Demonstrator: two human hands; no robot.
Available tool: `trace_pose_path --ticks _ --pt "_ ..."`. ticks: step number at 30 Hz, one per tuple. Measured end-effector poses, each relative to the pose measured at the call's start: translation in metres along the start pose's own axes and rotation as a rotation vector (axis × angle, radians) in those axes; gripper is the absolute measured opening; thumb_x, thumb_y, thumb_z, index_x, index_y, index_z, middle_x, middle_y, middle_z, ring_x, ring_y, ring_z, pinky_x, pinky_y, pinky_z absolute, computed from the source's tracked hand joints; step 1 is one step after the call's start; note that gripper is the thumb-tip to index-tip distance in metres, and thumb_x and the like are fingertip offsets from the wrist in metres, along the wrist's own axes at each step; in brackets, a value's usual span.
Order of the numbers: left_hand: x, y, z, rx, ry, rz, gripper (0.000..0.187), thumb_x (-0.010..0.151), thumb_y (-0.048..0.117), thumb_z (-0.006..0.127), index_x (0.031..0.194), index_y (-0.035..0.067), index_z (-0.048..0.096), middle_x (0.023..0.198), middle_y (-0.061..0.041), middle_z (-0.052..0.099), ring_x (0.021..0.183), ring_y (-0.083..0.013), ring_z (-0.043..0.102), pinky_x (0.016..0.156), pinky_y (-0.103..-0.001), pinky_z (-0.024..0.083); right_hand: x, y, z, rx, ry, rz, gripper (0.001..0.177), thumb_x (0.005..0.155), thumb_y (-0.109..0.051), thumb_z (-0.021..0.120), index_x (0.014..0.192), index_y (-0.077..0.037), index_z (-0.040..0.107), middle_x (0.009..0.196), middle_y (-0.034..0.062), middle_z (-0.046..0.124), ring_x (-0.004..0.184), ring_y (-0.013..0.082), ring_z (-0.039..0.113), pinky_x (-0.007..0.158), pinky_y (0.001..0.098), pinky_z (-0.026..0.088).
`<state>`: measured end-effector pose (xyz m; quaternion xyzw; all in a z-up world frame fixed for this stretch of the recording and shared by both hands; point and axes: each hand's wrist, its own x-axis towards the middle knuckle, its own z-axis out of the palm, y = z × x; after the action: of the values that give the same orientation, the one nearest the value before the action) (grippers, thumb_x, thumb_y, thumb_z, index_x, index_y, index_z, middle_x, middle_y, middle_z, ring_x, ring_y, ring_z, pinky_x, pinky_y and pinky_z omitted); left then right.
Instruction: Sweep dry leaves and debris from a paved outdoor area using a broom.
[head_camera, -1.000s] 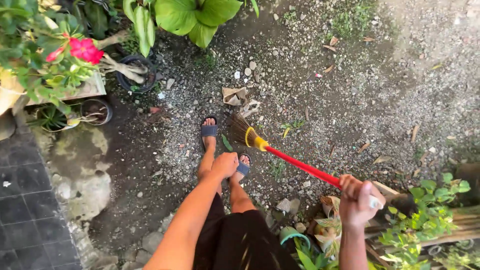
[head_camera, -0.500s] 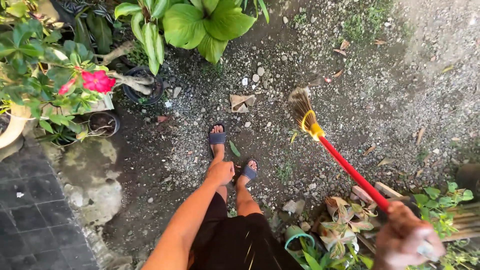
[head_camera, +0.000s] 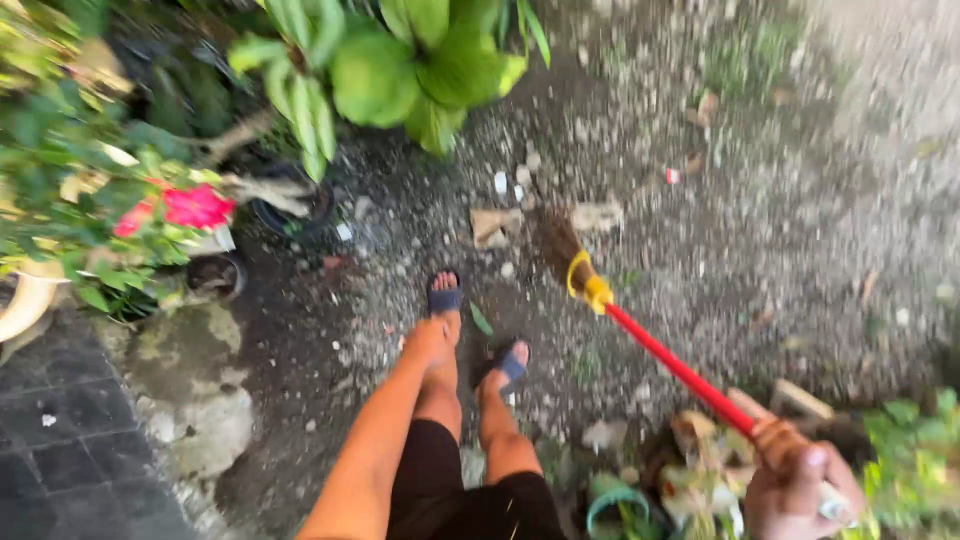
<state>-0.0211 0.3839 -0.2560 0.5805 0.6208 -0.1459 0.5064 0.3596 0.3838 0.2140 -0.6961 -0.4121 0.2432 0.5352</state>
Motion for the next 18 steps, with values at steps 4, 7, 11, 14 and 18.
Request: trace_pose_path --ticks 4,7,11,14,18 --pt "0.024 0.014 -0.009 0.053 0.057 0.058 0.023 0.086 0.029 0.061 0.084 0.010 0.075 0.086 -0.023 0.073 0.082 -0.0445 0.072 0.074 -0.058 0.058 -0.014 0.023 -0.040 0.122 -0.004 0.060 0.054 0.122 -0.031 0.051 0.076 -0.007 0.037 0.060 0.0029 0.043 0.056 0.0152 0.039 0.070 0.0356 0.041" --pt "0.007 0.039 0.005 0.087 -0.032 0.110 0.020 0.083 0.027 0.066 0.082 0.010 0.075 0.086 -0.020 0.074 0.081 -0.0421 0.073 0.073 -0.056 0.058 -0.026 0.049 -0.062 0.216 -0.119 0.074 0.056 0.122 -0.034 0.050 0.075 -0.006 0.042 0.062 0.0018 0.040 0.058 0.0163 0.042 0.080 0.0373 0.044" --pt "-0.032 0.133 -0.012 -0.018 -0.092 0.264 0.027 0.077 0.036 0.076 0.082 0.009 0.074 0.085 -0.016 0.074 0.081 -0.0382 0.072 0.072 -0.051 0.056 -0.038 0.063 -0.053 0.221 -0.147 0.100 0.060 0.123 -0.035 0.049 0.071 -0.007 0.041 0.062 0.0026 0.042 0.064 0.0189 0.044 0.089 0.0394 0.044" --pt "-0.100 0.223 -0.040 -0.163 -0.075 0.480 0.043 0.077 0.027 0.078 0.115 0.010 0.071 0.106 -0.016 0.073 0.098 -0.0364 0.071 0.083 -0.048 0.057 -0.057 0.082 -0.093 0.689 0.023 0.266 0.057 0.126 -0.020 0.048 0.072 -0.003 0.047 0.077 0.0054 0.042 0.072 0.0219 0.046 0.099 0.0453 0.047" --pt "-0.182 0.298 -0.058 -0.291 -0.003 0.688 0.101 0.058 0.029 0.094 0.146 0.018 0.045 0.155 -0.029 0.032 0.130 -0.0497 0.046 0.107 -0.054 0.043 -0.037 -0.023 -0.125 -0.524 -0.409 0.163 0.043 0.102 -0.034 0.060 0.091 0.007 0.060 0.084 0.0164 0.063 0.069 0.0239 0.062 0.069 0.0413 0.049"
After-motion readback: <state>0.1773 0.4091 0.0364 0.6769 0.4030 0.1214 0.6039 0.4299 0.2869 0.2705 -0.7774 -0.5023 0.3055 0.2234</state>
